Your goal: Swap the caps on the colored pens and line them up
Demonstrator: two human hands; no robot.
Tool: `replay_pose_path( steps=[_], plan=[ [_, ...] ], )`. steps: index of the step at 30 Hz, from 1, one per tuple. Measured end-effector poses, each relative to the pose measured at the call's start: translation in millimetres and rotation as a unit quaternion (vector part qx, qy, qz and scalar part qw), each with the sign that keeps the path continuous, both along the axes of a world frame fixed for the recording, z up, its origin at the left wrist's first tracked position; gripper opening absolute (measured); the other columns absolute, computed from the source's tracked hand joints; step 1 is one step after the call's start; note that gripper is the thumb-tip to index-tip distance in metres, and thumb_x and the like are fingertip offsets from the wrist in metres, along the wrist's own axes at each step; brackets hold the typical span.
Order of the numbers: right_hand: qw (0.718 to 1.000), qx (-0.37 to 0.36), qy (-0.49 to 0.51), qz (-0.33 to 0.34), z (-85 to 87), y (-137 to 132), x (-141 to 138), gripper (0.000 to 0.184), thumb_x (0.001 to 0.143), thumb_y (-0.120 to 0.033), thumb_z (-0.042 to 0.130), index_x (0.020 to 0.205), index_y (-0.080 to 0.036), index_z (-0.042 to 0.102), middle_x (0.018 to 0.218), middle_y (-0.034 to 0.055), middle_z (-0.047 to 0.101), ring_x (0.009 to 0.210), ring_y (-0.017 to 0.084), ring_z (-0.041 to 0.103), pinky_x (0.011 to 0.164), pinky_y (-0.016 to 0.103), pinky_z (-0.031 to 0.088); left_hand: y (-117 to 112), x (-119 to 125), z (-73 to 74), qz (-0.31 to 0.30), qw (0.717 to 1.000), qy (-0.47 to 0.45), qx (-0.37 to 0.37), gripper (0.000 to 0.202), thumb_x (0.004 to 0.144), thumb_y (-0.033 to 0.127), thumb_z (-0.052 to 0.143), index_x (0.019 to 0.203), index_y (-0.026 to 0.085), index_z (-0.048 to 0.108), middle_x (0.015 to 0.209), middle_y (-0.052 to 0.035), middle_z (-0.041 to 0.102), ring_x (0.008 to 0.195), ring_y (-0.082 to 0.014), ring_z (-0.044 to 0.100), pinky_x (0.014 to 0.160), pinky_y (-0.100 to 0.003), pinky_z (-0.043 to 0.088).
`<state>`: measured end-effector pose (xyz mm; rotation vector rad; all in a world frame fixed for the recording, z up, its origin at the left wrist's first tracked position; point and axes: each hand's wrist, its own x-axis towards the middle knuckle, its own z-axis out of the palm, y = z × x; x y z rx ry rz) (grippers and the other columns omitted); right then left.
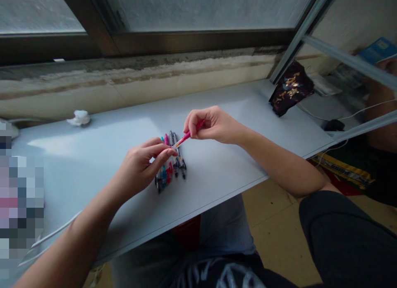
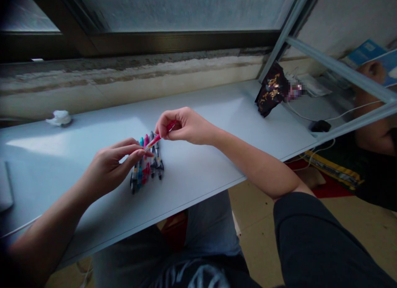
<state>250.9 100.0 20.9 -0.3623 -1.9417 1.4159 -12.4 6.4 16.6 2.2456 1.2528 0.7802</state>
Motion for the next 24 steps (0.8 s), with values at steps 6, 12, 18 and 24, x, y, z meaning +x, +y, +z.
replay_pose_path(
  steps=[6,12,18,24],
  plan=[
    [1.000,0.011,0.000,0.023,3.6,-3,2,0.018,0.085,-0.003,0.069,0.076,-0.016,0.059,0.094,0.0056,0.074,0.090,0.013,0.068,0.083,0.027,0.055,-7,1,-1.1,-0.040,0.999,-0.009,-0.035,0.025,0.102,0.039,0.067,0.110,0.018,0.078,0.083,-0.0029,0.074,0.067,-0.0136,0.067,0.057,-0.020,0.048],
    [0.995,-0.057,-0.039,0.068,9.6,-10,2,0.016,0.084,-0.001,0.069,0.095,-0.013,0.067,0.093,0.0044,0.076,0.085,0.011,0.069,0.078,0.024,0.055,-9,3,7.4,-0.069,0.997,-0.004,-0.029,0.019,0.101,0.030,0.062,0.094,0.018,0.075,0.075,-0.0014,0.071,0.064,-0.0122,0.062,0.062,-0.021,0.051],
    [0.994,-0.090,-0.015,0.061,8.3,-8,0,0.018,0.089,-0.013,0.077,0.104,-0.013,0.067,0.090,0.0022,0.073,0.082,0.010,0.066,0.073,0.023,0.053,-8,0,5.4,-0.055,0.998,-0.002,-0.039,0.025,0.099,0.033,0.063,0.112,0.017,0.075,0.073,0.0004,0.071,0.061,-0.0121,0.061,0.061,-0.021,0.050],
    [0.999,-0.027,-0.032,-0.018,9.1,-5,0,0.028,0.092,-0.033,0.084,0.099,-0.014,0.065,0.078,-0.0029,0.064,0.070,0.008,0.050,0.061,0.021,0.037,-9,-2,4.0,-0.072,0.995,0.018,-0.067,0.029,0.098,0.036,0.059,0.114,0.018,0.075,0.076,-0.0016,0.075,0.065,-0.0139,0.065,0.065,-0.024,0.051]
  ],
)
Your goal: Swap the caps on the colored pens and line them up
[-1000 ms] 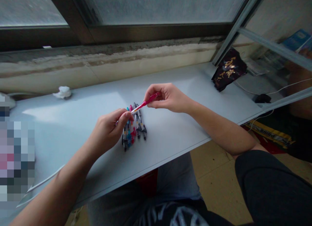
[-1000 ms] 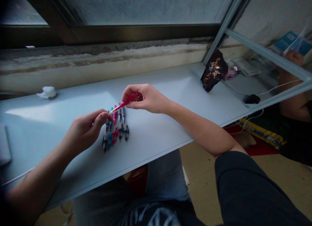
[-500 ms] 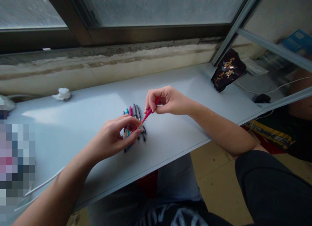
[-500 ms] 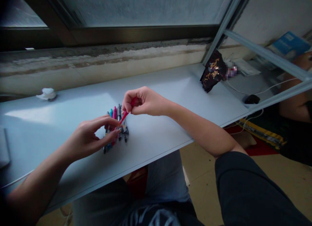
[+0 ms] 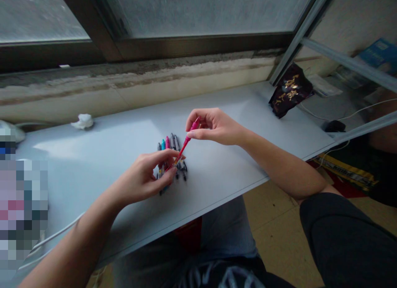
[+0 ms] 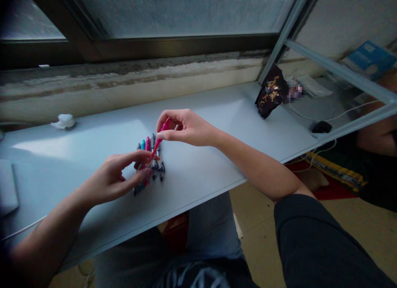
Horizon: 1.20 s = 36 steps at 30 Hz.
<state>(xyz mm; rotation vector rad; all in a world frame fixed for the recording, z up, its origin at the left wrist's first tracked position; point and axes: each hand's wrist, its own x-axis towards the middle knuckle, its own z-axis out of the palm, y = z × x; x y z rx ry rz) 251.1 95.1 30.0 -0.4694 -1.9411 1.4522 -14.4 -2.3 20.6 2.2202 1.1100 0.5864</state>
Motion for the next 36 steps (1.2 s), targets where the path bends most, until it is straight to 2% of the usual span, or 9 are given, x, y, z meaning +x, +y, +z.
replay_pose_path(
  steps=[7,13,20,27,31,36],
  plan=[
    [0.999,0.020,-0.006,-0.034,1.2,-2,0,0.024,0.096,-0.034,0.077,0.097,-0.015,0.063,0.077,-0.0032,0.061,0.067,0.008,0.047,0.060,0.023,0.035,0,-1,0.4,-0.004,1.000,0.006,-0.014,0.029,0.098,0.036,0.058,0.113,0.018,0.075,0.076,-0.0012,0.076,0.065,-0.0144,0.065,0.066,-0.024,0.052],
    [0.999,0.024,-0.013,-0.034,-1.6,-1,0,0.025,0.096,-0.035,0.077,0.097,-0.015,0.063,0.076,-0.0040,0.059,0.067,0.008,0.045,0.060,0.022,0.035,-1,0,1.0,-0.029,0.999,-0.014,-0.015,0.024,0.102,0.030,0.056,0.110,0.017,0.075,0.069,0.0014,0.071,0.057,-0.0109,0.062,0.059,-0.021,0.049],
    [0.997,0.013,-0.060,0.042,-1.4,-5,-2,0.026,0.094,-0.034,0.080,0.102,-0.013,0.067,0.088,0.0020,0.070,0.079,0.012,0.062,0.070,0.025,0.049,-1,2,0.4,-0.028,0.998,-0.053,-0.027,0.023,0.103,0.026,0.060,0.117,0.016,0.075,0.071,0.0009,0.076,0.059,-0.0109,0.068,0.060,-0.018,0.052],
    [0.997,0.015,-0.064,0.047,2.1,-7,-1,0.020,0.091,-0.025,0.084,0.100,-0.012,0.072,0.093,0.0049,0.078,0.081,0.012,0.068,0.076,0.026,0.054,0,2,-2.8,0.001,0.997,-0.064,-0.046,0.027,0.105,0.035,0.062,0.112,0.015,0.078,0.071,-0.0014,0.076,0.059,-0.0125,0.068,0.056,-0.018,0.051],
    [0.991,0.011,-0.131,0.033,9.2,-9,2,0.027,0.090,-0.035,0.087,0.091,-0.011,0.076,0.078,0.0041,0.077,0.073,0.013,0.069,0.068,0.024,0.050,1,2,-5.3,-0.007,0.997,-0.061,-0.046,0.031,0.107,0.036,0.059,0.106,0.015,0.081,0.066,-0.0004,0.074,0.055,-0.0111,0.064,0.053,-0.017,0.049],
    [0.977,0.033,-0.207,0.026,12.8,-11,1,0.048,0.094,-0.057,0.081,0.076,-0.014,0.071,0.062,0.0003,0.070,0.059,0.011,0.061,0.061,0.024,0.041,3,1,-11.5,0.028,0.997,-0.064,0.031,0.028,0.103,0.036,0.070,0.114,0.015,0.084,0.074,-0.0019,0.080,0.054,-0.0089,0.061,0.053,-0.016,0.049]
  ],
)
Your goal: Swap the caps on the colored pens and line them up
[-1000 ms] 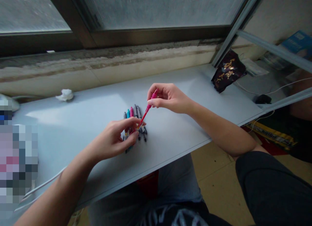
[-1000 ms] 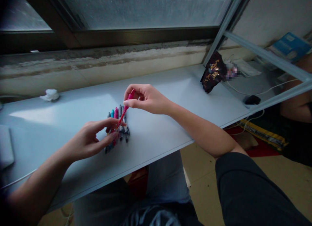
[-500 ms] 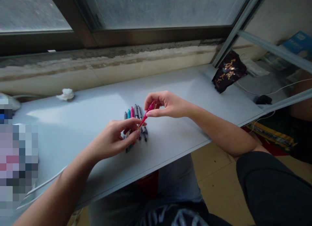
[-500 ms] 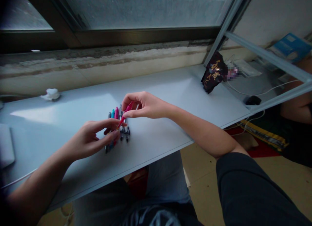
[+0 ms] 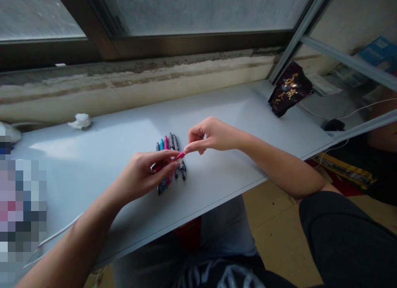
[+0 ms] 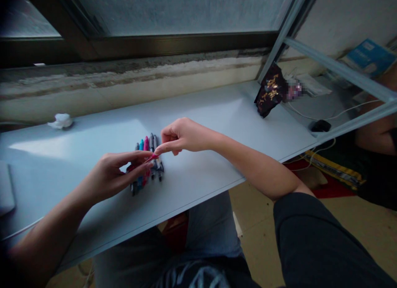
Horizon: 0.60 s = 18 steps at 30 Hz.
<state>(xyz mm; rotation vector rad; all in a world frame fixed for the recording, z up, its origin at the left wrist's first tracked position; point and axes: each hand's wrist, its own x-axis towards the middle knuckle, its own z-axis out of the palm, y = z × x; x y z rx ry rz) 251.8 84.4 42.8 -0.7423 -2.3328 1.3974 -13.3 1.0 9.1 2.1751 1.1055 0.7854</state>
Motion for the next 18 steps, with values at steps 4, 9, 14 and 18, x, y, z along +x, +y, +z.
replay_pose_path(
  steps=[4,9,14,18],
  plan=[
    [0.998,0.022,-0.047,-0.025,-2.2,-1.9,-1.1,0.062,0.110,-0.060,0.058,0.068,-0.014,0.067,0.052,-0.0007,0.060,0.053,0.010,0.055,0.062,0.026,0.039,1.0,1.1,-1.3,0.033,0.998,0.013,0.057,0.026,0.102,0.036,0.073,0.112,0.017,0.086,0.075,-0.0012,0.080,0.054,-0.0084,0.061,0.057,-0.018,0.050],
    [0.997,0.070,0.033,-0.029,-4.9,1.6,1.8,0.036,0.099,-0.037,0.080,0.121,-0.012,0.067,0.081,-0.0002,0.071,0.071,0.012,0.061,0.070,0.025,0.043,1.7,0.4,0.1,0.077,0.993,0.040,0.079,0.028,0.102,0.038,0.072,0.115,0.018,0.087,0.078,-0.0007,0.081,0.054,-0.0093,0.061,0.060,-0.020,0.052],
    [0.998,0.059,-0.001,-0.018,-6.2,4.6,3.1,0.040,0.109,-0.043,0.063,0.083,-0.014,0.068,0.070,0.0006,0.067,0.067,0.011,0.059,0.069,0.026,0.043,2.8,-1.6,-0.1,0.088,0.992,0.038,0.084,0.031,0.102,0.042,0.071,0.115,0.018,0.087,0.080,-0.0017,0.082,0.056,-0.0096,0.061,0.060,-0.020,0.052],
    [0.998,0.062,-0.003,-0.033,-6.1,4.6,3.0,0.043,0.106,-0.053,0.067,0.095,-0.013,0.073,0.069,-0.0006,0.067,0.065,0.012,0.059,0.067,0.026,0.041,2.1,-0.5,0.0,0.092,0.992,0.044,0.076,0.032,0.103,0.043,0.070,0.116,0.019,0.087,0.084,-0.0028,0.084,0.058,-0.0106,0.063,0.063,-0.021,0.054]
  ],
)
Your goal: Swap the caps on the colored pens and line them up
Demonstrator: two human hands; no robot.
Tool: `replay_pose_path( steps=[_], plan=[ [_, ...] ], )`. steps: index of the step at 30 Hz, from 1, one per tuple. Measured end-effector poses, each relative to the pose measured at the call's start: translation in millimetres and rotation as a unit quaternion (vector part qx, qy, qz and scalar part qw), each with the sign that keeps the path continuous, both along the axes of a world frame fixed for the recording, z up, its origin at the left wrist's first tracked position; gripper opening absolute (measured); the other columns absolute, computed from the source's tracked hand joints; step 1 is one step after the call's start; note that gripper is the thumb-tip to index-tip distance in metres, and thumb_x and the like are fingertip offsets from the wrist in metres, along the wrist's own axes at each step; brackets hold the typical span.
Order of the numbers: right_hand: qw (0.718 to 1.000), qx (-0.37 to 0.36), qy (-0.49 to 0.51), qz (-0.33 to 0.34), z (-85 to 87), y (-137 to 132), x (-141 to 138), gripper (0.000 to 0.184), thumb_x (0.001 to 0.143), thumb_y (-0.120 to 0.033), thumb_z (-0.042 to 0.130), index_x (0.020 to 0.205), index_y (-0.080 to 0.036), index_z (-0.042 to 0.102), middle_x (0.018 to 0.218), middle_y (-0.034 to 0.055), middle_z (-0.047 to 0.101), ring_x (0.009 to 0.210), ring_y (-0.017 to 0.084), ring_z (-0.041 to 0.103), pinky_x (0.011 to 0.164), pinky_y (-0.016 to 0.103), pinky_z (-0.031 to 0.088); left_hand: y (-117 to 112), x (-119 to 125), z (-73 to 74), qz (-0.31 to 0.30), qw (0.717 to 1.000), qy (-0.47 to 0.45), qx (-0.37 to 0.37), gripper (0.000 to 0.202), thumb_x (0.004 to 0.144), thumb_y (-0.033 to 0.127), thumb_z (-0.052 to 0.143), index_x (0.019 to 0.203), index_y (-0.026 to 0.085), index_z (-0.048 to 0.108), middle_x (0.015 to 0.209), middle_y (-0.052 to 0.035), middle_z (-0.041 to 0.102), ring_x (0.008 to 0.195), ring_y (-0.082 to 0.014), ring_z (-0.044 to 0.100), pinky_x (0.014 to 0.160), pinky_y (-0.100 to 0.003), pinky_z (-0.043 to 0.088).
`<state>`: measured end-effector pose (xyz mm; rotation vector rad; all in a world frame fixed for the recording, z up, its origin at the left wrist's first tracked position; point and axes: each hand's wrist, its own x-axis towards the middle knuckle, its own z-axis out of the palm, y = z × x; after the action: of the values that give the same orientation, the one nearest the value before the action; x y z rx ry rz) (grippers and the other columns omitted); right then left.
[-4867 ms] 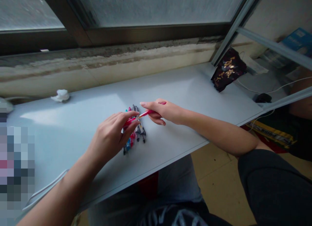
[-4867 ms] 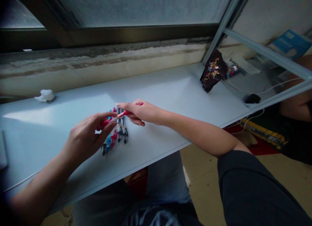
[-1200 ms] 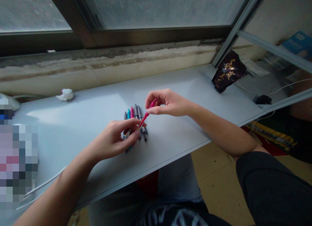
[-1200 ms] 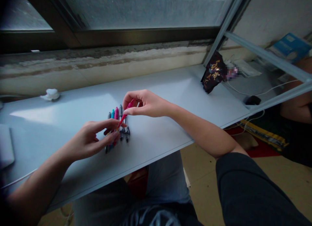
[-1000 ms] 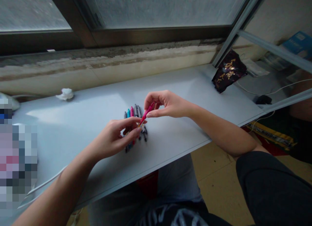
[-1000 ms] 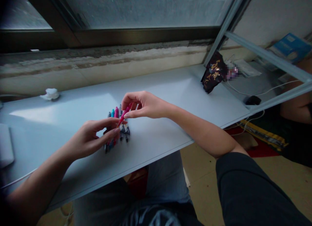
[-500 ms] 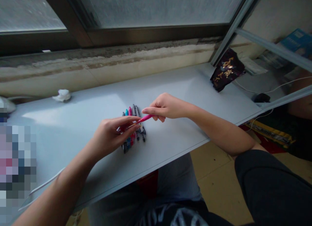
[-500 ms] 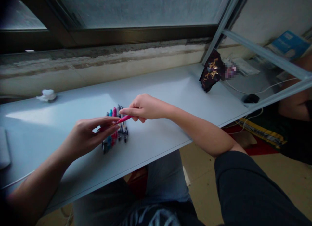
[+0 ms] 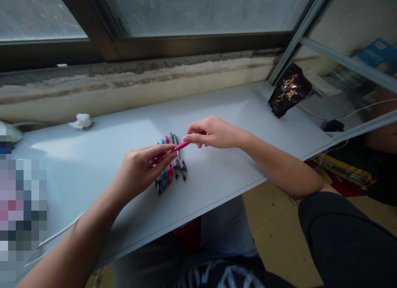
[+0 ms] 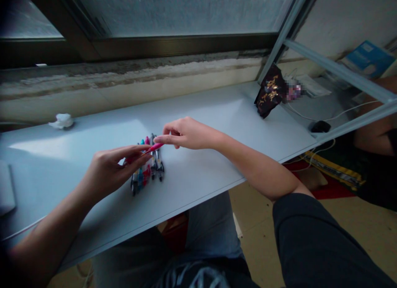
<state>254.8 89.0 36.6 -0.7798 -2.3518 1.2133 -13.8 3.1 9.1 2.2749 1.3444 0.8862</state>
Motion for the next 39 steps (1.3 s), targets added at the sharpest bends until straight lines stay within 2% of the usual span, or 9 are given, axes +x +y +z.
replay_pose_path(
  steps=[2,7,12,16,21,26,32,35,39],
  plan=[
    [0.999,0.000,0.033,0.017,0.1,0,0,0.036,0.098,-0.047,0.080,0.107,-0.013,0.071,0.079,0.0000,0.071,0.071,0.012,0.061,0.068,0.025,0.042,0,0,0.3,0.006,1.000,-0.002,-0.002,0.033,0.103,0.044,0.069,0.116,0.019,0.087,0.086,-0.0036,0.085,0.060,-0.0116,0.066,0.064,-0.022,0.055],
    [1.000,0.000,-0.012,0.014,0.5,1,0,0.053,0.114,-0.052,0.051,0.079,-0.015,0.066,0.065,0.0012,0.065,0.063,0.011,0.057,0.068,0.026,0.040,1,-1,-0.7,0.002,1.000,-0.002,-0.002,0.035,0.104,0.047,0.069,0.118,0.021,0.088,0.091,-0.0049,0.086,0.064,-0.0141,0.070,0.064,-0.024,0.056],
    [0.998,0.032,-0.002,0.049,1.1,2,2,0.027,0.104,-0.041,0.071,0.097,-0.015,0.066,0.077,0.0003,0.070,0.069,0.011,0.057,0.067,0.025,0.038,2,-4,-5.6,0.029,0.999,-0.004,0.013,0.034,0.104,0.047,0.070,0.120,0.023,0.087,0.097,-0.0055,0.087,0.073,-0.0171,0.075,0.068,-0.026,0.057],
    [0.998,0.031,-0.031,0.050,0.0,-1,-2,0.048,0.116,-0.045,0.049,0.078,-0.018,0.059,0.063,-0.0011,0.063,0.062,0.011,0.054,0.068,0.026,0.039,1,-6,-5.9,0.028,0.998,0.018,0.057,0.029,0.107,0.040,0.068,0.122,0.024,0.087,0.093,-0.0036,0.086,0.071,-0.0154,0.072,0.070,-0.026,0.054],
    [0.997,-0.069,-0.036,0.014,1.5,-5,-5,0.065,0.115,-0.057,0.047,0.064,-0.019,0.056,0.045,-0.0036,0.053,0.046,0.008,0.048,0.058,0.024,0.037,-3,-5,-1.4,0.026,0.982,0.092,0.163,0.025,0.111,0.035,0.065,0.125,0.030,0.085,0.087,-0.0003,0.085,0.064,-0.0150,0.066,0.075,-0.030,0.052],
    [0.986,-0.164,0.008,-0.008,3.8,-4,-5,0.066,0.110,-0.060,0.058,0.059,-0.018,0.057,0.037,-0.0050,0.047,0.037,0.007,0.042,0.047,0.022,0.033,-8,0,3.4,0.029,0.976,0.099,0.190,0.023,0.111,0.032,0.068,0.130,0.028,0.081,0.097,-0.0042,0.087,0.074,-0.0171,0.073,0.079,-0.032,0.053],
    [0.961,-0.195,0.150,-0.122,-5.4,4,-10,0.040,0.100,-0.037,0.075,0.067,-0.015,0.066,0.047,-0.0035,0.060,0.042,0.006,0.051,0.045,0.018,0.038,-10,8,4.5,-0.129,0.982,0.063,0.126,0.038,0.110,0.034,0.070,0.147,0.025,0.071,0.110,-0.0083,0.081,0.087,-0.0186,0.076,0.080,-0.028,0.058],
    [0.958,-0.194,0.165,-0.133,-8.8,4,-13,0.040,0.099,-0.034,0.077,0.066,-0.015,0.064,0.047,-0.0045,0.059,0.041,0.005,0.049,0.044,0.017,0.037,-12,12,3.6,-0.204,0.971,0.071,0.100,0.030,0.111,0.030,0.068,0.139,0.022,0.073,0.113,-0.0095,0.078,0.091,-0.0189,0.075,0.080,-0.028,0.057],
    [0.969,-0.184,0.127,-0.101,-10.7,0,-15,0.038,0.099,-0.037,0.077,0.071,-0.013,0.068,0.048,-0.0044,0.060,0.043,0.005,0.051,0.045,0.016,0.038,-15,19,2.9,-0.230,0.969,0.050,0.078,0.010,0.112,0.025,0.066,0.115,0.021,0.074,0.096,-0.0049,0.076,0.086,-0.0181,0.072,0.081,-0.029,0.055]
  ],
)
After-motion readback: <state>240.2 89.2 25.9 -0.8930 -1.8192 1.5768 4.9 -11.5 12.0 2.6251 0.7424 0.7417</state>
